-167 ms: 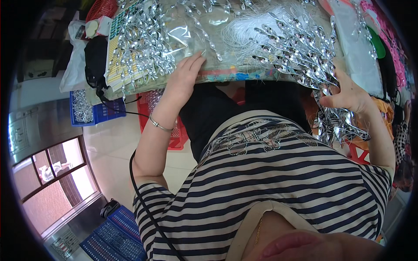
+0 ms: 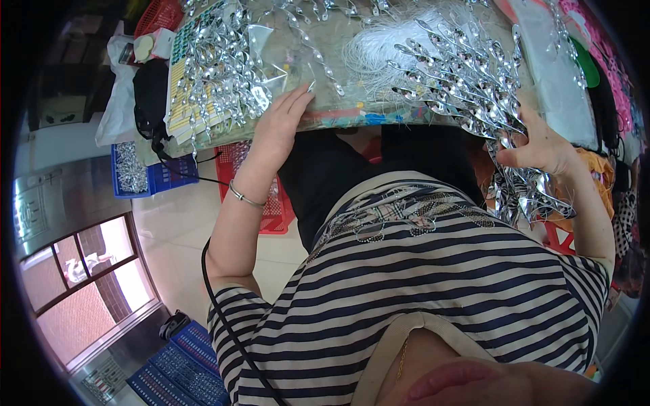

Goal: Packaging silver sequined decorations into plastic bags in a factory setting.

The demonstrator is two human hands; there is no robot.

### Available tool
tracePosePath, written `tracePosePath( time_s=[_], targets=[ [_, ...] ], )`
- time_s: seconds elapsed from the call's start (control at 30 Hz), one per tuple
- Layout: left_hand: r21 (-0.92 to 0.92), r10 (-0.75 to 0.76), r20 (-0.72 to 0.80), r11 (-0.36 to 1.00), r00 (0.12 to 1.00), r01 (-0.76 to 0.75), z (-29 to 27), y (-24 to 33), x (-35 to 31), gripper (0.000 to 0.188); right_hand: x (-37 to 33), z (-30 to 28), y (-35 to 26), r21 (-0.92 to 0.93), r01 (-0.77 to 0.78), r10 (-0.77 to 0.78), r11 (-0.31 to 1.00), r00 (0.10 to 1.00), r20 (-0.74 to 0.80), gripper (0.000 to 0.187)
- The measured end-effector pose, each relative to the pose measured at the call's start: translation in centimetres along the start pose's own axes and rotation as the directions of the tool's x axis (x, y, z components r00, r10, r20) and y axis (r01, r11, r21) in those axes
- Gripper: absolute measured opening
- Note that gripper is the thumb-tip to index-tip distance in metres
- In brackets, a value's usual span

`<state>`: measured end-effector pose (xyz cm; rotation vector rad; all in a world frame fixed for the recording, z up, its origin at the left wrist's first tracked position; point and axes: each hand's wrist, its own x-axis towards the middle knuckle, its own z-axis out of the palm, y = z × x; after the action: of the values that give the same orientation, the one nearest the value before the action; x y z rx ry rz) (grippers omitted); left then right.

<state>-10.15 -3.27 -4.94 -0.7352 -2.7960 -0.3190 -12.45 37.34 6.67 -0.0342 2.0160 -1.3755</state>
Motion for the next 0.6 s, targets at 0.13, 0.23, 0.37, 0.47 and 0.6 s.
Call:
tracePosePath(
  time_s=[0.13,0.23,0.37,0.47,0.6],
  targets=[
    [0.03,-0.066,-0.049,0.997,0.997,0.067,0.0,0.3,0.5,0.04,-0.4,0.2,-0.8,0.045,-0.05,0.049,0.998,0.999,0.004,0.094],
    [0.065,-0.11,-0.088,0.991,0.99,0.116,0.3,0.4,0.9,0.034,-0.3,-0.1,-0.7,0.021,-0.039,0.038,0.999,0.999,0.036,0.095],
    [0.072,-0.218,-0.204,0.969,0.954,0.236,0.9,0.9,2.0,0.017,-0.5,0.1,-0.6,0.038,-0.007,0.006,0.999,1.0,0.008,0.096],
    [-0.016,-0.238,-0.307,0.969,0.922,0.245,1.2,1.6,3.3,0.012,-0.7,-0.5,-0.7,0.033,0.009,-0.01,0.999,1.0,0.025,0.096],
    [-0.087,-0.312,-0.309,0.95,0.898,0.3,1.2,3.6,5.3,0.013,-0.5,-0.8,-1.1,-0.006,-0.012,0.012,1.0,0.993,0.113,0.095]
  ],
)
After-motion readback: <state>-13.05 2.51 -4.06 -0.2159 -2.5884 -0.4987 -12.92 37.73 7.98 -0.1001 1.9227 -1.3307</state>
